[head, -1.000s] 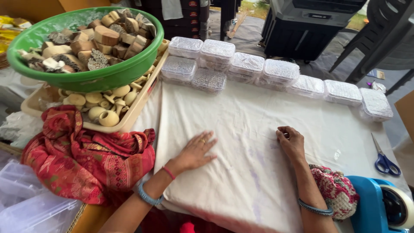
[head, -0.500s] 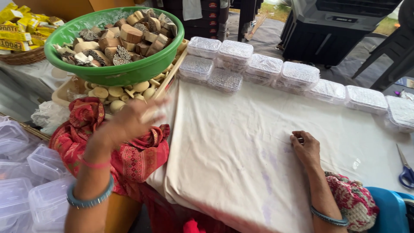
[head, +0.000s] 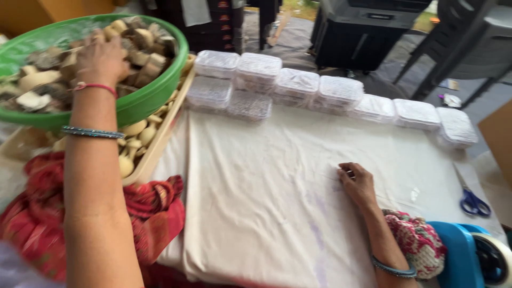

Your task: The person cleans wooden stamps by wiping them with a cloth. They pick up a stamp from a green basin, rub the surface with a patterned cloth, and place the cleaned stamp on the table. The person repeats this process for multiple stamps.

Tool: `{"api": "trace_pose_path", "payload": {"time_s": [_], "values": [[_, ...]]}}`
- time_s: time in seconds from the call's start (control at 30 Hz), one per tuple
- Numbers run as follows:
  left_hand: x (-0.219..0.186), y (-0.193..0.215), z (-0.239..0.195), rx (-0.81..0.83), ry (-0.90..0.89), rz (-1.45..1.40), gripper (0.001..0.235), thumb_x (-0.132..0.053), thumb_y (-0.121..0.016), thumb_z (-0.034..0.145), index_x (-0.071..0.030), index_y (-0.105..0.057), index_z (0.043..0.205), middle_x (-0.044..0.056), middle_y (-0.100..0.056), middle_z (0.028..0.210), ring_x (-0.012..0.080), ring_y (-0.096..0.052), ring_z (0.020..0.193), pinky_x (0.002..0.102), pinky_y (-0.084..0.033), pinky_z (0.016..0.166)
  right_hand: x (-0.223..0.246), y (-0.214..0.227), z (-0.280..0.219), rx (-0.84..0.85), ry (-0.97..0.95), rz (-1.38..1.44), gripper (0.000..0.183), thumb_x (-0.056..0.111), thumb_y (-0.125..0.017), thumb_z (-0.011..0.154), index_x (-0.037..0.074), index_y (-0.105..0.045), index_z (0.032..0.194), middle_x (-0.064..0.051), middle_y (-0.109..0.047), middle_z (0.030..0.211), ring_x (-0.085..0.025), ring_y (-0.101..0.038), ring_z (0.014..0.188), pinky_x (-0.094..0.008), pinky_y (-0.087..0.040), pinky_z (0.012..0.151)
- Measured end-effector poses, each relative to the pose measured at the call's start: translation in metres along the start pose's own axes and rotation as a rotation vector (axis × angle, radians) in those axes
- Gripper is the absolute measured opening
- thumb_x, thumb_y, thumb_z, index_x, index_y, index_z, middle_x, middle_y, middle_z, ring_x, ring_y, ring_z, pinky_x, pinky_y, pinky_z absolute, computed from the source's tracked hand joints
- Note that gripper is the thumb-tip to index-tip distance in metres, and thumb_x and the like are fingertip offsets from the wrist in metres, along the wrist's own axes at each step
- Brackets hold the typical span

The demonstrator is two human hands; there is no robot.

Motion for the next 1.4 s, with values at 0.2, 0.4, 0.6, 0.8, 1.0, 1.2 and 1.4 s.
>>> {"api": "trace_pose_path", "payload": {"time_s": [0.2,0.4,0.6,0.8,1.0,1.2,1.4], "values": [[0.006,-0.02,0.01,0.1,0.115,0.028,0.072,-0.031,-0.087,0.076,-0.02,-0.059,0.141,0.023,-0.034,0.162,0.0471,-0.034,0.144,0.066,-0.044,0.102,0.013,0.002,-0.001,0.055,-0.076,-0.035,0.025,0.022,-0.07,0.094,0.008,-0.076,0.114,-0.008,-0.077,0.104,-0.018,-0.074,0.087,-0.033,-0.059,0.082],[0.044,-0.065,0.026,0.185,0.165,0.139,0.056,-0.037,-0.081,0.09,-0.025,-0.067,0.142,0.016,-0.054,0.153,0.0432,-0.045,0.144,0.063,-0.047,0.111,0.02,0.002,-0.001,0.053,-0.062,-0.09,0.025,0.024,-0.07,0.094,0.009,-0.077,0.112,-0.008,-0.075,0.105,-0.02,-0.074,0.087,-0.035,-0.059,0.082],[0.027,-0.02,0.01,0.099,0.267,0.311,0.06,-0.044,-0.084,0.081,-0.016,-0.071,0.132,0.017,-0.047,0.15,0.0414,-0.04,0.136,0.063,-0.047,0.1,0.024,0.003,-0.002,0.04,-0.015,-0.132,0.024,0.025,-0.07,0.094,0.01,-0.077,0.111,-0.008,-0.075,0.106,-0.021,-0.073,0.088,-0.036,-0.059,0.083],[0.047,-0.017,0.006,0.073,0.392,0.188,0.093,-0.067,-0.076,0.091,0.006,-0.057,0.145,0.03,-0.056,0.137,0.0505,-0.05,0.126,0.066,-0.055,0.095,0.017,0.0,0.0,0.036,0.009,-0.139,0.024,0.026,-0.069,0.095,0.011,-0.077,0.112,-0.008,-0.074,0.108,-0.021,-0.074,0.091,-0.036,-0.059,0.085],[-0.031,0.111,-0.03,-0.334,0.227,-0.023,0.09,-0.06,-0.077,0.09,0.014,-0.052,0.134,0.032,-0.048,0.137,0.0455,-0.052,0.112,0.052,-0.058,0.081,0.02,-0.002,-0.002,0.057,-0.03,-0.164,0.025,0.027,-0.069,0.095,0.013,-0.077,0.114,-0.005,-0.074,0.11,-0.021,-0.074,0.093,-0.036,-0.059,0.086],[-0.224,0.131,-0.133,-0.063,-0.309,-1.482,0.049,-0.057,-0.06,0.109,-0.008,-0.058,0.105,0.001,-0.061,0.081,0.009,-0.063,0.07,0.023,-0.061,0.066,0.03,-0.003,-0.005,0.079,0.006,-0.218,0.024,0.025,-0.068,0.096,0.012,-0.076,0.114,-0.005,-0.073,0.112,-0.021,-0.073,0.096,-0.037,-0.058,0.089],[-0.429,-0.079,-0.256,0.786,0.139,-1.941,0.07,-0.067,-0.043,0.096,-0.013,-0.064,0.134,0.004,-0.075,0.098,0.0138,-0.067,0.075,0.029,-0.054,0.053,0.021,-0.013,-0.019,0.185,-0.14,-0.001,0.032,0.024,-0.069,0.095,0.011,-0.07,0.124,-0.006,-0.072,0.111,-0.024,-0.072,0.102,-0.039,-0.06,0.091]]}}
Point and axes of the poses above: each hand's wrist, its own z-axis towards the middle knuckle, its own y-axis out of the back of the hand, x = y × z, the point moved 10 cm from there along z, towards the middle knuckle
